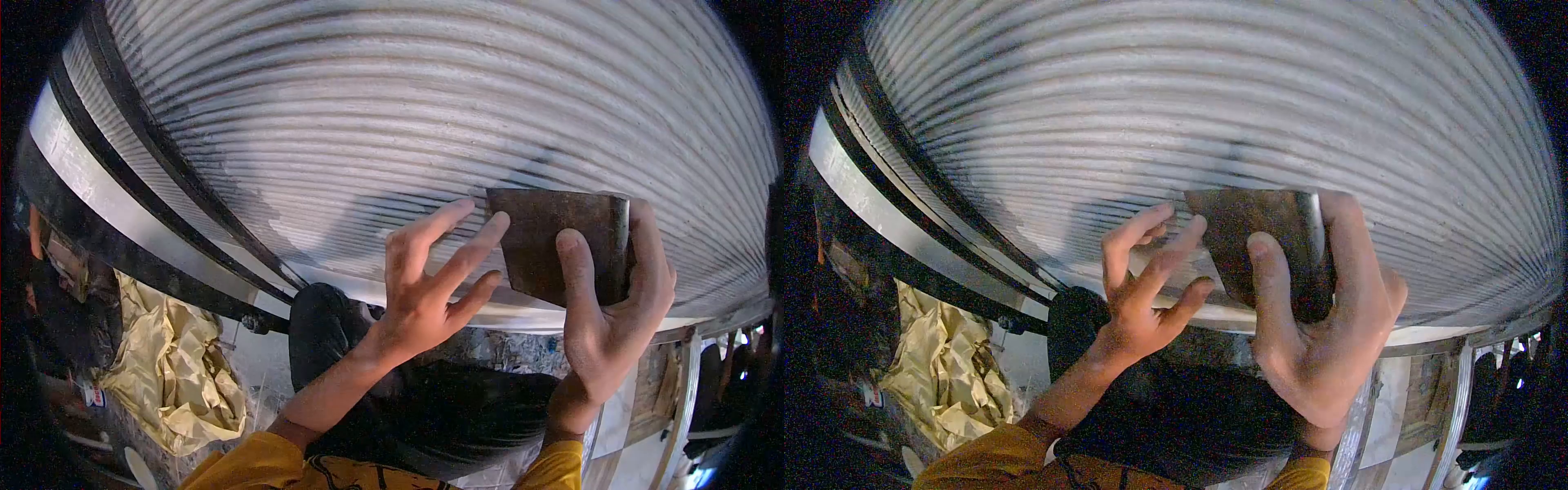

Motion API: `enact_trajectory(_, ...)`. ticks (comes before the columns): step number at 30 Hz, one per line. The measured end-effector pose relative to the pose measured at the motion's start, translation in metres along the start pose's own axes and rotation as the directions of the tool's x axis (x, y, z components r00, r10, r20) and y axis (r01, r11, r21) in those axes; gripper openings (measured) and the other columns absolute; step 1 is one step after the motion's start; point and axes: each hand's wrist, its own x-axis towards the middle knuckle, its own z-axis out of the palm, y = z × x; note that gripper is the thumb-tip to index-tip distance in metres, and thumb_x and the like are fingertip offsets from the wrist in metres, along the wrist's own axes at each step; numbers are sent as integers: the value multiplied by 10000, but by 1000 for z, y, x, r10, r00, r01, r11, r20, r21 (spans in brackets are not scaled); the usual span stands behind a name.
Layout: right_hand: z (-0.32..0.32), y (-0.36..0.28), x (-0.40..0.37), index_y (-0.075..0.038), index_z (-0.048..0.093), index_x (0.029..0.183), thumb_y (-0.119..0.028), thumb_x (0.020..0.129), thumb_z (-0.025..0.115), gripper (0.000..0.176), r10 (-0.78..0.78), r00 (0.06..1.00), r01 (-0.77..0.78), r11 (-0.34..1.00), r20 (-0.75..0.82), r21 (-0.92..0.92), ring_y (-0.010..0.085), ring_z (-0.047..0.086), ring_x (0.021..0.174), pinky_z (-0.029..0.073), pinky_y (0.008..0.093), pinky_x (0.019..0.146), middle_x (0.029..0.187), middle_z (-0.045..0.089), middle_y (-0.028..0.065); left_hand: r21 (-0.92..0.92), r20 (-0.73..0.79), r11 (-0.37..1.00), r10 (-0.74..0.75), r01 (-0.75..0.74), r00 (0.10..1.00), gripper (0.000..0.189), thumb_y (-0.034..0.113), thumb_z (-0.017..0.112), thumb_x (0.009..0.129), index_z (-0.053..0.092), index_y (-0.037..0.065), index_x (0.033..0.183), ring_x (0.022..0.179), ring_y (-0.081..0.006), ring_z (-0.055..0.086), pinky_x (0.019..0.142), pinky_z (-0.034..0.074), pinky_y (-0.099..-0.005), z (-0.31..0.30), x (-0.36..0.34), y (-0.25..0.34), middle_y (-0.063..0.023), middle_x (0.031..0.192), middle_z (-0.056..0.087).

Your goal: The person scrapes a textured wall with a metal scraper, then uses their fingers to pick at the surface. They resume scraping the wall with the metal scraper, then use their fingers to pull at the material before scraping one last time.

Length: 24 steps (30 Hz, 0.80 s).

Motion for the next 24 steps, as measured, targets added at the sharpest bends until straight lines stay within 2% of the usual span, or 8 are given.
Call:
enact_trajectory(7, 3, 2, 7, 94, 574, 1114, -11, 817, 738, 355, 86, 996, -85, 994, -8, 74, 95, 540, 793, 448, 227, 745, 871, 610, 52, -12, -23, 1000, -3, 2, 1000, 564, 234, 742, 833, 580, 186, 1371, 1178, -234, 460, 938, 345, -393, 6, -2, -2, -93, 1384, 477)
enact_trajectory(9, -3, 5, 14, 96, 578, 1116, -18, 825, 730, 348, -8, 990, -6, 995, 139, 103, 88, 552, 811, 449, 214, 768, 874, 615, 46, 61, 4, 998, -2, 2, 1000, 525, 243, 763, 820, 623, 135, 1314, 1135, -261, 468, 968, 411, -385, 6, -4, -2, -138, 1377, 440)
enact_trajectory(10, -1, 7, 15, 96, 578, 1116, -18, 825, 730, 348, -6, 990, -8, 995, 143, 96, 88, 552, 811, 449, 214, 768, 874, 615, 46, 55, 4, 998, -7, 7, 1000, 525, 243, 763, 820, 623, 135, 1314, 1135, -261, 468, 968, 411, -385, 7, -4, -3, -138, 1377, 440)
enact_trajectory(12, 5, 9, 16, 77, 584, 1081, -32, 831, 723, 305, 61, 995, -74, 983, 81, 169, 80, 531, 774, 433, 200, 726, 846, 600, 29, 71, -2, 997, 17, -17, 1000, 524, 213, 760, 822, 617, 129, 1319, 1149, -266, 463, 972, 408, -387, 8, -5, -4, -142, 1395, 425)
enact_trajectory(16, 7, 7, 22, 45, 578, 1002, -38, 830, 717, 236, 27, 997, -37, 988, 67, 151, 74, 488, 718, 398, 190, 666, 801, 571, 11, 80, 12, 997, 20, -21, 1000, 531, 189, 754, 822, 607, 122, 1328, 1166, -271, 456, 973, 409, -386, 8, -5, -3, -147, 1414, 408)
enact_trajectory(18, 8, 9, 25, 13, 596, 897, -8, 796, 689, 139, -6, 998, -8, 981, 69, 193, 79, 491, 645, 417, 229, 596, 687, 596, 59, 81, -16, 997, 3, -2, 1000, 537, 170, 746, 824, 596, 120, 1337, 1175, -276, 454, 976, 410, -387, 9, -5, -2, -151, 1427, 394)
enact_trajectory(22, 16, 25, 14, 11, 599, 900, -21, 801, 694, 141, -39, 999, 33, 961, 15, 273, 84, 487, 643, 407, 227, 597, 690, 596, 52, 45, -39, 999, 1, 1, 999, 532, 164, 737, 824, 595, 123, 1335, 1175, -278, 455, 976, 407, -392, 9, -7, -4, -154, 1430, 388)
enact_trajectory(24, 17, 28, 5, 20, 597, 918, -37, 802, 705, 169, 6, 998, 12, 960, -66, 279, 103, 496, 638, 415, 238, 604, 704, 607, 49, 41, -2, 998, 49, -49, 999, 514, 172, 719, 830, 599, 124, 1327, 1176, -285, 456, 979, 409, -394, 7, -7, -6, -162, 1441, 392)
